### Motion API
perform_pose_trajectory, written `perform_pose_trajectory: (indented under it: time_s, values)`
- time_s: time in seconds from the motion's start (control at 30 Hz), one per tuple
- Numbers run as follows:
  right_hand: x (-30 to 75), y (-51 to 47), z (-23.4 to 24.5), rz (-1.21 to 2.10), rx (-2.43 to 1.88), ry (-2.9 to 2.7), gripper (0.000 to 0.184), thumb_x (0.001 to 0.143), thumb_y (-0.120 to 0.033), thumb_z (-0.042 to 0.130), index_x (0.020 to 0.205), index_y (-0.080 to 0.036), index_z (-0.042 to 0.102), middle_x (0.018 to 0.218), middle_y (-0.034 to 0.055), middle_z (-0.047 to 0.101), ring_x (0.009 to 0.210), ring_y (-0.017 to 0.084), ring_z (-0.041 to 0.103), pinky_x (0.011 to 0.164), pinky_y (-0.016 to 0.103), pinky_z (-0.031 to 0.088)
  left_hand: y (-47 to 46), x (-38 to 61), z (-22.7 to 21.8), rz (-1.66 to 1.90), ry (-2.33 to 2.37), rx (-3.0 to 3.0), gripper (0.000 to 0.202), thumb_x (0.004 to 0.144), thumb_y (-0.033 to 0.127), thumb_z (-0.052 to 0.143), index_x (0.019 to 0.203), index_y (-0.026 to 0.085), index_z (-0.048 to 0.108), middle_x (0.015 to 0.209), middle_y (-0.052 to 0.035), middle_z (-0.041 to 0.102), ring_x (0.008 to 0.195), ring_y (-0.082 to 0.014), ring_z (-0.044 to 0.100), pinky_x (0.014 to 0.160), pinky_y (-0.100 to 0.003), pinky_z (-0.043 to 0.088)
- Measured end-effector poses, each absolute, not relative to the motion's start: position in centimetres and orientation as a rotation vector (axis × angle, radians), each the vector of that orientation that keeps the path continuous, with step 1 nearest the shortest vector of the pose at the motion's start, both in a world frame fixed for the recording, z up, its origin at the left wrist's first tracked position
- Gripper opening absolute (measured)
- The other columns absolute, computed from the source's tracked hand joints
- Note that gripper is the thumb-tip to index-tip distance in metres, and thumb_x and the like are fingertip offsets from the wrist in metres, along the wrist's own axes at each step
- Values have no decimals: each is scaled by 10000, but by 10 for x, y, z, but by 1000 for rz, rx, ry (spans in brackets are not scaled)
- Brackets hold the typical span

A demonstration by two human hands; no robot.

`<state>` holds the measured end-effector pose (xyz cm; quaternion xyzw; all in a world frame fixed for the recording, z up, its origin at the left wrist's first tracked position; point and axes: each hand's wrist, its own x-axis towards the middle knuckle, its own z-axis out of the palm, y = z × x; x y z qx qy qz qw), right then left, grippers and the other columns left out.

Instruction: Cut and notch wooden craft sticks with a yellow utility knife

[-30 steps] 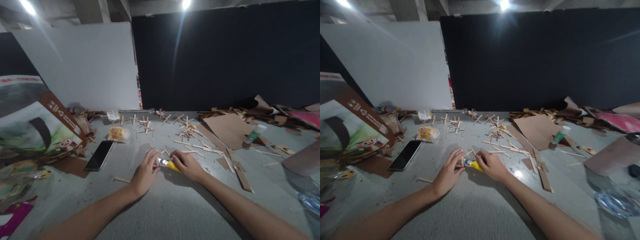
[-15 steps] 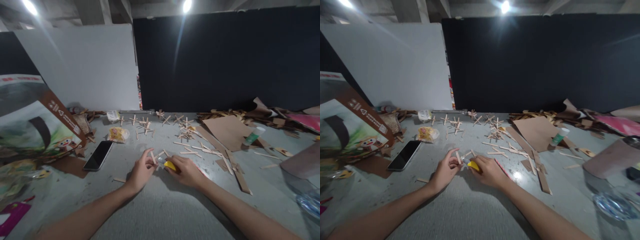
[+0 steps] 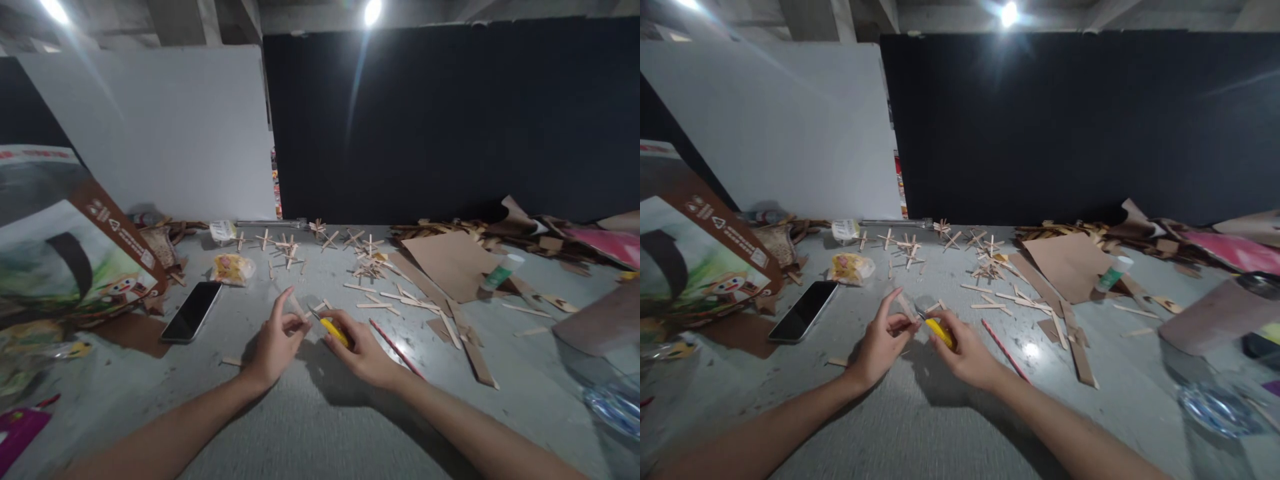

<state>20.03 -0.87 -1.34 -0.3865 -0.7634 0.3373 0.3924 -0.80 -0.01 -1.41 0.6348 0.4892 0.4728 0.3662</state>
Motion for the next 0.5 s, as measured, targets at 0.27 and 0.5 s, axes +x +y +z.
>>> perform_pose_trajectory:
  time_s: [0.27, 0.5]
  values:
    - [202, -8, -13, 902, -951, -2009, 481, 1091, -520, 440, 1383, -202, 651, 846, 26, 693, 636, 158, 537, 599, 266, 388, 0, -8, -15, 1274, 1212, 1571, 784, 882, 330, 693, 1566, 224, 325, 831, 12, 771, 752, -175, 741, 758, -292, 573]
    - [202, -8, -14, 875, -961, -2054, 559, 1096, -529, 432, 1442, -152, 660, 779, 19, 676, 624, 150, 528, 597, 248, 399, 0, -7, -15, 1285, 1209, 1556, 677, 858, 302, 689, 1455, 215, 382, 800, 15, 768, 723, -174, 733, 717, -279, 553]
